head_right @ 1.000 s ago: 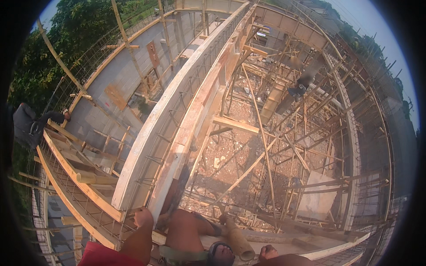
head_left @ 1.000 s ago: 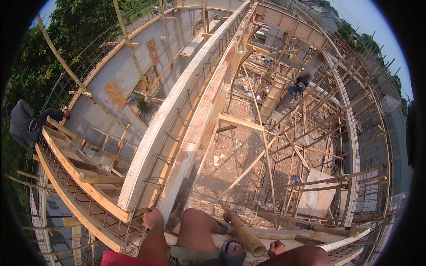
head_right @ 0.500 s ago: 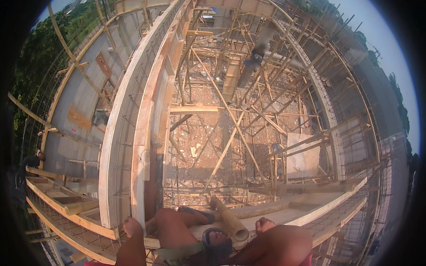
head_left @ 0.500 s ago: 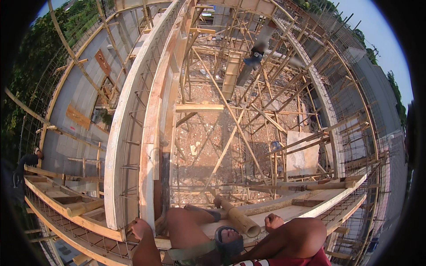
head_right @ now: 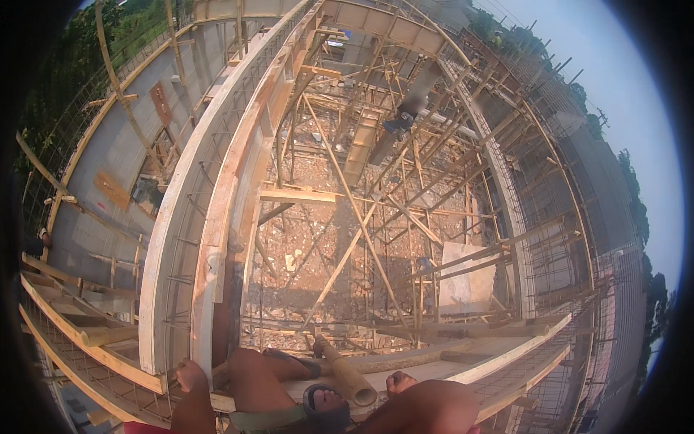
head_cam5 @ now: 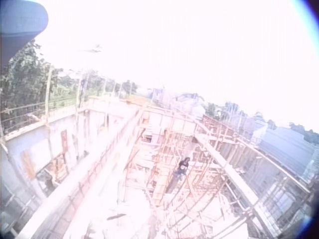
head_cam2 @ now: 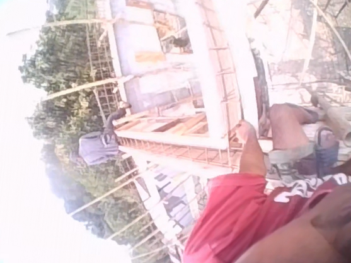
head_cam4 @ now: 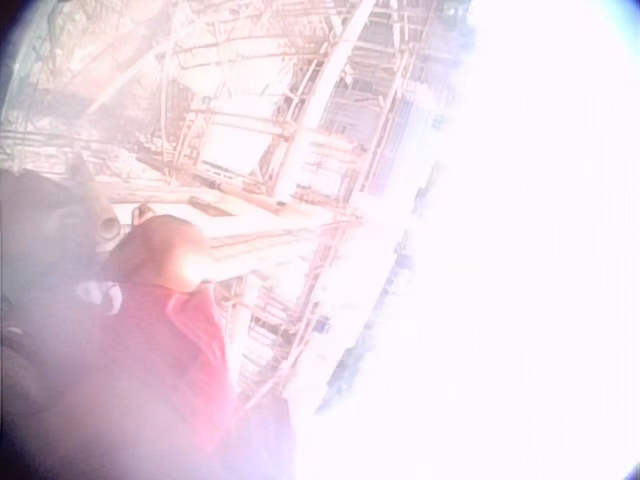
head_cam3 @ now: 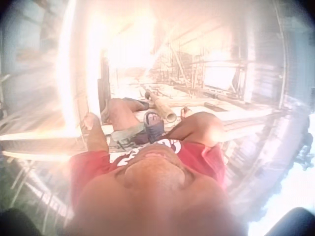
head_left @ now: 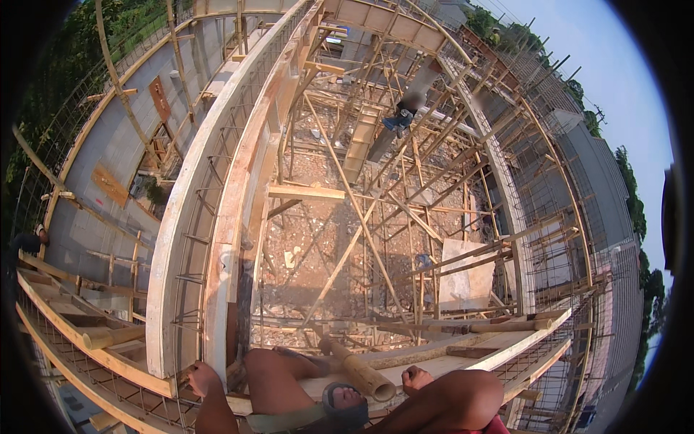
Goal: The person sits on a wooden beam at a construction site and repeatedly adjusts a long wooden plank that is part of the formwork. They hold and reposition the plank with both hands, occasionally shifting their body to maintain balance.
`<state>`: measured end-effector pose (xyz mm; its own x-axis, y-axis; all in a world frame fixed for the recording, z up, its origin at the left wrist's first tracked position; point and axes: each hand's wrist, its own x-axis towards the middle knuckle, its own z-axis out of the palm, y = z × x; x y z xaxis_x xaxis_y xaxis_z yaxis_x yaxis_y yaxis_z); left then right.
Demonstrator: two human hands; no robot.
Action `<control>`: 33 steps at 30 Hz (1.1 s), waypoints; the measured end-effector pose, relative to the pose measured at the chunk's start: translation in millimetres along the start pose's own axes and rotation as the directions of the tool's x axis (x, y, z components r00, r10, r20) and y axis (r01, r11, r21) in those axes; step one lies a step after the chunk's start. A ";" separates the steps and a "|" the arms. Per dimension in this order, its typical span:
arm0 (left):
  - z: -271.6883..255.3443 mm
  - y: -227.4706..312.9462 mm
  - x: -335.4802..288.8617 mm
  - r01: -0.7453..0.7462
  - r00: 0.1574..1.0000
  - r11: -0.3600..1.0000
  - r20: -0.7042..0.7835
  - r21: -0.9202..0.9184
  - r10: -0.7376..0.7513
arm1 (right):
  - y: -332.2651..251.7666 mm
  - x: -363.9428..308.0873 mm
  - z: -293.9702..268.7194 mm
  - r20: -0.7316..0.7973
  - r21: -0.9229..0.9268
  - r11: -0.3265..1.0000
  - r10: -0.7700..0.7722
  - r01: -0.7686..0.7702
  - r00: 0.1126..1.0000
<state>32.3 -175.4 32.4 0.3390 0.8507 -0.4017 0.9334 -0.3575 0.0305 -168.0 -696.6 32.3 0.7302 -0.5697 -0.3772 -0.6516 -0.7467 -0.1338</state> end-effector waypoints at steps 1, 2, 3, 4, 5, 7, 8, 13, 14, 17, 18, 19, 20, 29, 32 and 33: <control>-2.7 -0.3 -0.2 -0.005 1.000 1.000 0.001 -0.003 0.005 | 0.1 -1.8 0.0 0.003 0.004 1.000 0.002 -0.002 1.000; -2.4 -1.8 -0.5 -0.010 1.000 1.000 0.002 -0.006 0.010 | 2.0 -1.3 0.8 0.006 0.008 1.000 0.004 -0.004 1.000; -4.1 -1.7 2.6 -0.003 1.000 1.000 0.012 0.000 0.003 | 0.2 -0.6 4.3 0.010 0.030 1.000 0.005 -0.005 1.000; -3.6 -1.1 1.3 -0.009 1.000 1.000 0.008 -0.003 0.009 | 0.1 -0.3 5.1 -0.006 0.045 0.999 0.001 -0.001 1.000; -3.9 0.4 -0.8 -0.015 1.000 1.000 0.004 -0.006 0.015 | 0.3 1.2 5.1 -0.022 0.061 0.998 -0.003 0.004 1.000; 0.8 -2.4 2.0 -0.006 1.000 1.000 -0.002 0.007 0.006 | 3.7 -2.8 5.7 -0.028 0.064 0.998 0.001 0.001 1.000; 8.8 -4.6 11.0 0.012 1.000 1.000 -0.005 0.015 -0.012 | 6.4 -3.3 7.3 -0.021 0.052 0.999 0.002 0.000 1.000; 9.6 -2.9 7.1 0.016 1.000 1.000 -0.018 -0.022 -0.017 | 10.3 0.3 4.8 0.005 0.055 0.998 -0.001 0.001 1.000; 5.7 -6.9 8.3 0.026 0.999 0.999 -0.019 -0.028 -0.026 | 3.3 0.8 2.9 0.018 0.061 0.998 -0.014 0.013 1.000; -5.7 4.6 -0.6 0.032 0.998 0.999 -0.049 -0.025 -0.033 | 0.5 0.8 7.3 0.002 0.063 0.998 0.000 0.000 1.000; -6.5 7.5 -6.0 0.041 0.997 0.999 -0.061 -0.022 -0.042 | 4.7 1.5 8.2 -0.009 0.053 0.999 0.006 -0.006 1.000; -5.9 7.0 -6.0 0.036 0.997 0.999 -0.064 -0.024 -0.037 | 8.1 0.6 9.9 -0.031 0.072 0.997 -0.014 0.016 0.999; -5.0 4.8 -4.8 0.031 0.997 0.999 -0.069 -0.028 -0.033 | 11.1 -0.6 12.3 -0.052 0.092 0.995 -0.036 0.041 0.998; 3.5 1.3 0.8 0.020 0.997 1.000 -0.074 -0.021 -0.022 | 5.1 -0.2 5.7 -0.076 0.111 0.993 -0.032 0.040 0.997; 15.2 -8.8 24.2 0.048 0.994 0.997 -0.091 -0.064 -0.054 | -0.5 -3.7 9.0 -0.095 0.169 0.985 -0.023 0.039 0.995; 20.2 -9.1 30.4 0.061 0.995 0.994 -0.074 -0.086 -0.067 | 1.4 -4.9 8.5 -0.103 0.176 0.984 -0.014 0.032 0.995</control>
<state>31.8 -154.1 1.4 0.2834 0.8991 -0.3337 0.9589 -0.2709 0.0845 -174.2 -691.9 26.1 0.7565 -0.5917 -0.2786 -0.6539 -0.6922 -0.3054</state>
